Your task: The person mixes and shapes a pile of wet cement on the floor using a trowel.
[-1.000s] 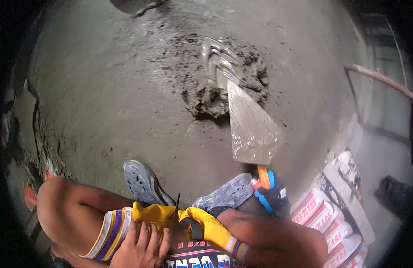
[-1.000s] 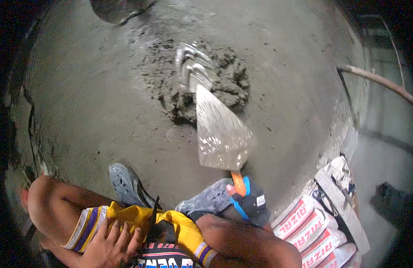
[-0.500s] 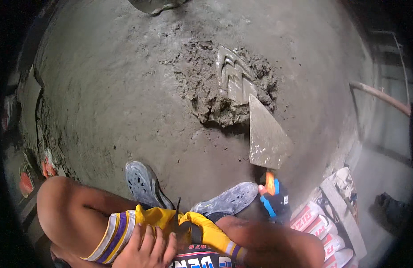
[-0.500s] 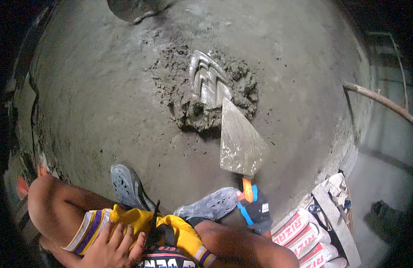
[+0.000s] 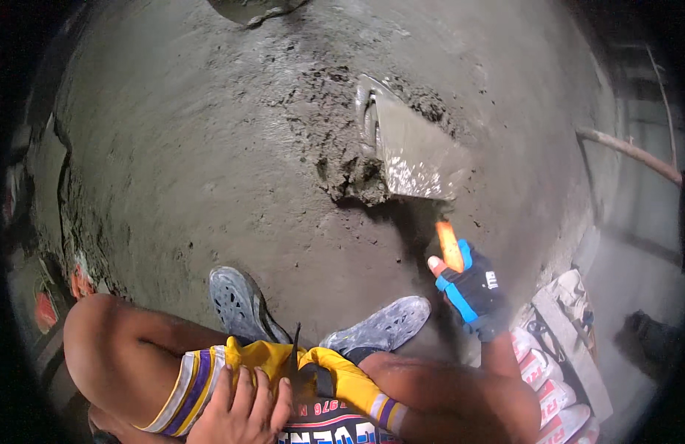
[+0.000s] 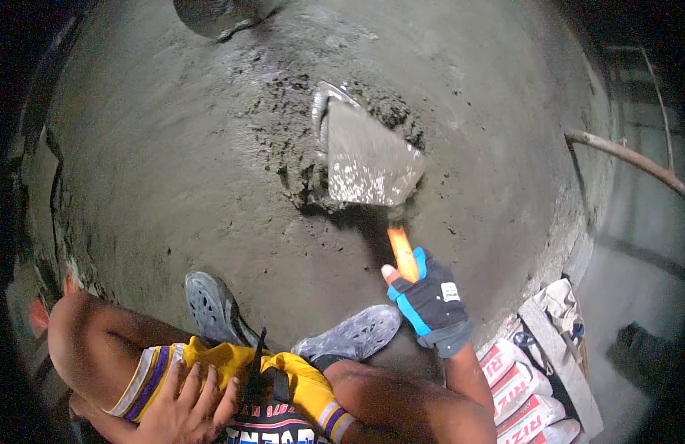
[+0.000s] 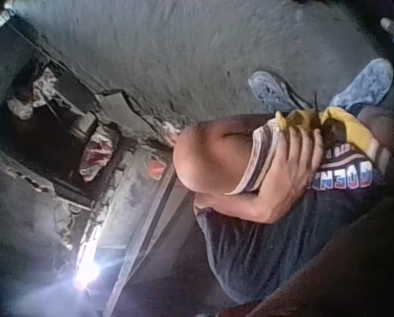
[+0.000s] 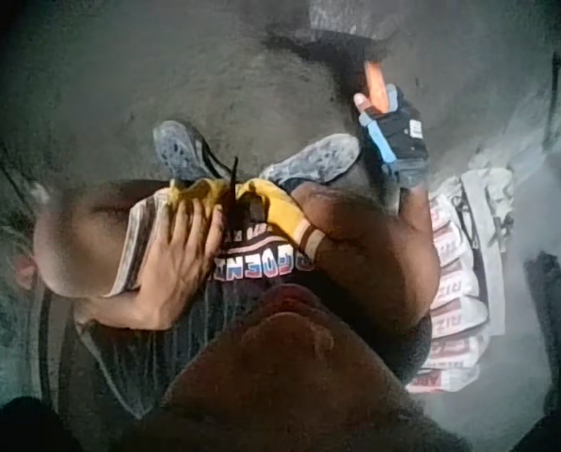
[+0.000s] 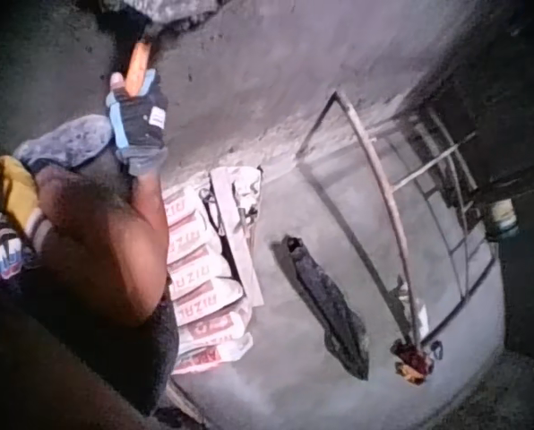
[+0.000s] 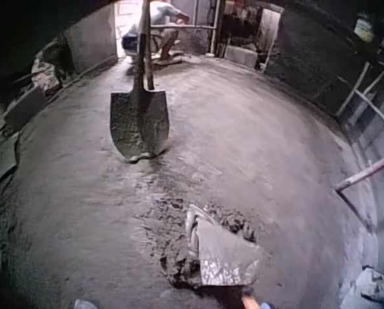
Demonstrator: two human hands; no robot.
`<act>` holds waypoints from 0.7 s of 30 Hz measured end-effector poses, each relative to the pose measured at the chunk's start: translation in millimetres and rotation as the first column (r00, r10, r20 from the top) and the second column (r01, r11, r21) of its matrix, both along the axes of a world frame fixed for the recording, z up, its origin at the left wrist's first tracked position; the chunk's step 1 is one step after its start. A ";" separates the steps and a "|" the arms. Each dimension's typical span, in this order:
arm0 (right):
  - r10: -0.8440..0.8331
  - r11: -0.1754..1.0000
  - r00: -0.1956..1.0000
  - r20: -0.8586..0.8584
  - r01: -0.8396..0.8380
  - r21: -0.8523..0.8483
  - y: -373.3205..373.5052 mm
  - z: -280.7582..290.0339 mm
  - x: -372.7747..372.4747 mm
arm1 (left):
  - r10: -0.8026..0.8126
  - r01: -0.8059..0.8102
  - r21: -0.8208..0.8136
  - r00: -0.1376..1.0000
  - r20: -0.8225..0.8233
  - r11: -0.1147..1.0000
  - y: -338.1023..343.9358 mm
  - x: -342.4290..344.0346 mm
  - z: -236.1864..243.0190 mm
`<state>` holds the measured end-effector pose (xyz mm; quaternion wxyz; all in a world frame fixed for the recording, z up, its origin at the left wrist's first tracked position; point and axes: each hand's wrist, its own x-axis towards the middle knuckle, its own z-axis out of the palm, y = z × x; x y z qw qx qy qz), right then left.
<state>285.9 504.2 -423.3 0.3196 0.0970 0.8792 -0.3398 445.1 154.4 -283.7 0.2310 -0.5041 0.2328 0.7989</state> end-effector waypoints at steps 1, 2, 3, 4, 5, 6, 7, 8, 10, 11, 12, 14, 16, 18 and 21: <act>0.035 0.998 0.999 0.014 -0.036 0.047 10.4 -11.9 11.3 | 0.007 -0.007 0.010 1.000 0.007 1.000 -0.5 1.3 -0.2; 0.068 0.994 0.997 0.030 -0.070 0.083 3.9 -12.6 16.0 | 0.014 -0.014 0.008 1.000 0.009 1.000 -3.1 2.4 -0.4; 0.176 0.942 0.981 0.079 -0.191 0.277 3.7 1.0 24.2 | 0.022 -0.022 0.008 1.000 0.012 1.000 -5.0 4.3 -0.8; 0.184 0.943 0.980 0.073 -0.197 0.267 8.8 7.7 37.0 | 0.027 -0.027 0.011 1.000 0.007 1.000 -4.2 4.5 -0.7; 0.159 0.962 0.985 0.069 -0.170 0.212 13.4 14.9 54.4 | 0.033 -0.034 0.021 0.999 0.008 0.999 -7.0 6.5 -1.4; 0.136 0.974 0.988 0.071 -0.146 0.172 18.0 20.4 66.8 | 0.041 -0.041 0.020 0.999 0.003 0.999 -9.4 7.0 -3.1; 0.104 0.980 0.992 0.068 -0.114 0.161 22.7 23.0 76.9 | 0.053 -0.053 0.023 0.999 -0.004 0.998 -12.0 8.8 -4.8; 0.071 0.985 0.996 0.058 -0.079 0.152 27.1 23.0 84.5 | 0.066 -0.066 0.021 0.998 -0.017 0.998 -15.5 9.9 -5.4; 0.022 0.990 1.000 0.010 -0.023 0.136 36.5 18.6 91.6 | 0.100 -0.099 0.019 0.993 -0.056 0.995 -19.2 11.1 -8.0; 0.007 0.991 1.000 -0.018 -0.005 0.137 42.8 17.4 89.5 | 0.115 -0.114 0.025 0.991 -0.071 0.993 -19.0 11.6 -9.5; -0.003 0.991 0.999 -0.044 0.009 0.133 46.0 19.8 91.3 | 0.124 -0.121 0.039 0.989 -0.080 0.992 -18.9 13.0 -10.2; -0.045 0.991 0.999 0.003 0.044 0.130 35.5 28.7 71.8 | 0.159 -0.153 0.054 0.980 -0.117 0.987 -21.4 19.3 -11.4; -0.072 0.990 0.996 0.044 0.066 0.123 24.8 26.0 47.3 | 0.194 -0.184 0.079 0.971 -0.140 0.980 -22.5 26.4 -10.1; 0.061 0.982 0.998 0.012 -0.062 0.177 24.3 23.3 26.6 | 0.322 -0.311 0.136 0.945 -0.066 0.941 -7.1 14.7 -2.8; 0.064 0.988 0.990 0.127 -0.081 0.130 19.0 21.0 8.2 | 0.617 -0.649 0.205 0.760 0.203 0.732 19.6 -19.0 22.6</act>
